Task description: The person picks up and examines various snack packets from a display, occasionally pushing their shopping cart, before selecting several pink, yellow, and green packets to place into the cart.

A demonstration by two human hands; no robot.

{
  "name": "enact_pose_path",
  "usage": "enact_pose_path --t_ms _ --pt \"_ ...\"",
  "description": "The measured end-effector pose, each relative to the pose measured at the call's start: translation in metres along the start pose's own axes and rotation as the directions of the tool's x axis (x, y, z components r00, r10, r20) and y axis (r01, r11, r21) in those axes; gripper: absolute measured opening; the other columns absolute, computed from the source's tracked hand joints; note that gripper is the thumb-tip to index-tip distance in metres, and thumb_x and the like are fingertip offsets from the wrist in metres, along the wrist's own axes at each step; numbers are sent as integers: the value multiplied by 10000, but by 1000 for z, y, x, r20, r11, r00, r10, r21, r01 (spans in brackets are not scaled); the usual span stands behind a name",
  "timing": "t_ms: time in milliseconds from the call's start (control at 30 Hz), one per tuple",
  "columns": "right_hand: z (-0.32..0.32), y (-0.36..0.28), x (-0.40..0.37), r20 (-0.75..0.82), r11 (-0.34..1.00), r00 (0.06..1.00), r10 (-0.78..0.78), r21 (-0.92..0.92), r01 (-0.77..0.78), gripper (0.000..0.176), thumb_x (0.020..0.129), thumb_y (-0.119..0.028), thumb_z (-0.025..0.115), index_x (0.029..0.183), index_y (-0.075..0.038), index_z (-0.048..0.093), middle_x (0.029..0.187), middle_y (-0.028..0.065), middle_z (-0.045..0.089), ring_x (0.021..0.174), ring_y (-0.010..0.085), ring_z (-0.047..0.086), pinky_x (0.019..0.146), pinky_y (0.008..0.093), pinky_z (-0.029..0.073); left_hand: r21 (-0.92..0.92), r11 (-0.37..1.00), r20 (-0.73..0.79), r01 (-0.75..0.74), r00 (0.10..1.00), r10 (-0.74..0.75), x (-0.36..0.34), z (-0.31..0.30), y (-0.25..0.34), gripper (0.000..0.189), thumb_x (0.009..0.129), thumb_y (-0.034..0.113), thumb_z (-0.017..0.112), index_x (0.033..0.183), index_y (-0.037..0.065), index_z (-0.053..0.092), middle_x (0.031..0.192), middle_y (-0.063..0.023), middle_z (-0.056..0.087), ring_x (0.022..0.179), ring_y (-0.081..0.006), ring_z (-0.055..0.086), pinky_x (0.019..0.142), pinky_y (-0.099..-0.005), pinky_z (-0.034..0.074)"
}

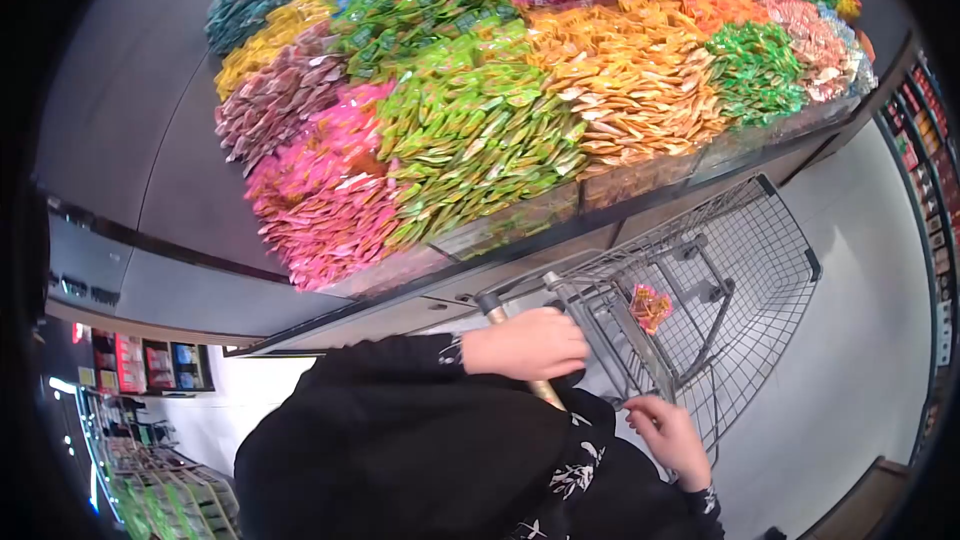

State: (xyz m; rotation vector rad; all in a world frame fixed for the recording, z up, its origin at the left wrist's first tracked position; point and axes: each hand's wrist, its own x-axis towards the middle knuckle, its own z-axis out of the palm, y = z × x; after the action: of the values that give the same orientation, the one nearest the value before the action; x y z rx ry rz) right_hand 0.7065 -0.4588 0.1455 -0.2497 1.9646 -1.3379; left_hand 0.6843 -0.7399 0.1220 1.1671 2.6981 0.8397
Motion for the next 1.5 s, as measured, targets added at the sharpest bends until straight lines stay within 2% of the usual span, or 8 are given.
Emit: enact_pose_path --t_ms 133,300,467,600,1100,1333,1433,1500 --pt "22 -10 -34 -109 970 973 205 -109 -217 187 865 -98 551 977 40 610 770 146 641 712 174 633 637 267 483 137 991 -293 8 955 33 -38 34 -6 193 792 259 606 685 114 535 661 -20 487 690 -193 513 688 -333 387" --pt "30 22 -65 -172 960 978 118 -230 -156 243 838 -185 571 1008 -15 606 765 227 613 726 330 642 640 365 473 229 973 -567 10 814 125 1 62 -14 268 693 216 649 499 140 481 510 15 438 504 -177 456 548 -305 384" --pt "30 47 -78 -499 720 845 191 -514 -466 237 757 -244 657 799 -49 531 692 237 583 697 427 571 589 474 434 247 969 -496 -13 858 138 31 69 -20 259 714 232 631 515 137 496 517 11 471 509 -176 468 539 -302 377" --pt "15 79 -70 -537 694 843 -14 -612 -379 221 743 -220 664 758 -61 510 603 200 562 603 418 558 545 499 420 241 970 -485 -18 864 136 59 74 -29 273 722 230 625 497 123 512 490 2 487 494 -182 485 517 -313 378" --pt "-54 118 -15 -718 575 692 -72 -597 -560 189 662 -155 666 751 -76 518 601 178 572 607 400 570 555 488 444 239 968 -459 -77 870 182 164 80 -74 302 755 228 606 487 116 524 480 -7 495 485 -190 481 526 -320 359" --pt "-79 130 17 -787 572 591 -177 -571 -588 194 655 -122 667 732 -69 497 614 159 566 608 378 567 551 468 435 240 969 -75 -57 994 78 213 67 -93 365 816 319 532 536 97 608 488 -31 530 502 -222 520 554 -334 390" --pt "-91 138 24 -798 576 563 -216 -570 -586 218 658 -100 671 721 -61 466 625 154 556 617 373 561 552 459 426 218 962 -225 -162 951 211 235 63 -102 408 842 363 503 564 97 640 527 -57 576 541 -239 568 568 -356 408" --pt "-100 140 24 -795 559 568 -213 -576 -596 211 660 -99 667 715 -66 466 620 152 548 613 366 558 546 449 424 402 874 -576 -274 666 474 248 48 -99 456 856 400 495 551 93 640 541 -72 593 566 -249 590 558 -368 411"
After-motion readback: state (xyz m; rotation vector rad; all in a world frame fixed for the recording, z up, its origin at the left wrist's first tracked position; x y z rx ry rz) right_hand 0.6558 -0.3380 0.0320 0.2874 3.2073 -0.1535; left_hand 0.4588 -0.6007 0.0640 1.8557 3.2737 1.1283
